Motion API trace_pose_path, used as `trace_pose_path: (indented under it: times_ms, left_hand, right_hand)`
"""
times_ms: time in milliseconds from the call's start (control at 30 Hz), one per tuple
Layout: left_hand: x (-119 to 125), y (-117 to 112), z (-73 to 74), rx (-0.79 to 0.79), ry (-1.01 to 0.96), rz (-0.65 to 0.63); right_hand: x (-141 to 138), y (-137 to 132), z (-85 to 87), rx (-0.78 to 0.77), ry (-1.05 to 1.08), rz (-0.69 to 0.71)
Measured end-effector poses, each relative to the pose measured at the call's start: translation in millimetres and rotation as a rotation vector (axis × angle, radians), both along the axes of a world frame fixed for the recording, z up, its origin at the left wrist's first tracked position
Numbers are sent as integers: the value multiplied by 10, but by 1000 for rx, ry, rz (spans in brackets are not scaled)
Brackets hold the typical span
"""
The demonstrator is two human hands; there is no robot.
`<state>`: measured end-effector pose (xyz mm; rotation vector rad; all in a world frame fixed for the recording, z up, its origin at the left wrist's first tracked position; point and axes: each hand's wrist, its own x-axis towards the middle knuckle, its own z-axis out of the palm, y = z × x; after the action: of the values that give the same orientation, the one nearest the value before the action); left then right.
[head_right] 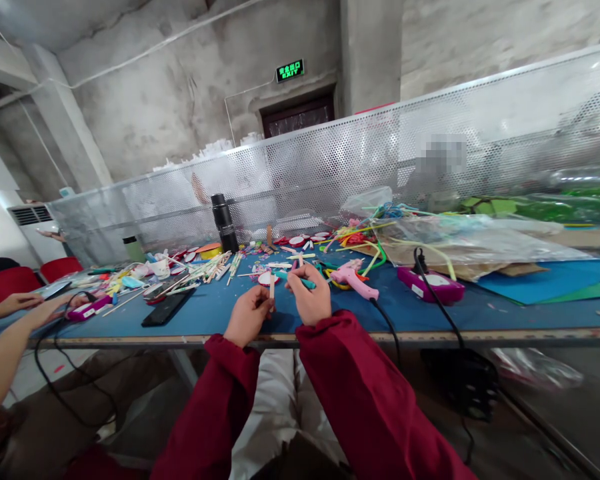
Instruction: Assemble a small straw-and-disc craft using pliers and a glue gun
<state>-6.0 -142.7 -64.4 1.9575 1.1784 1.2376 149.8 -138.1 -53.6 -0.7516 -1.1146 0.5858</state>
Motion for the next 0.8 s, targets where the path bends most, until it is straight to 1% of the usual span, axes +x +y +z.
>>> trace_pose_path:
  times_ms: [367,800]
  left_hand:
    - [3,-5,9,-15,-12,-1]
    - [-2,19,-23,-27,-49,-19]
  right_hand:
    - [7,8,4,-5,28,5]
    - [1,-10,-12,-16,18,3]
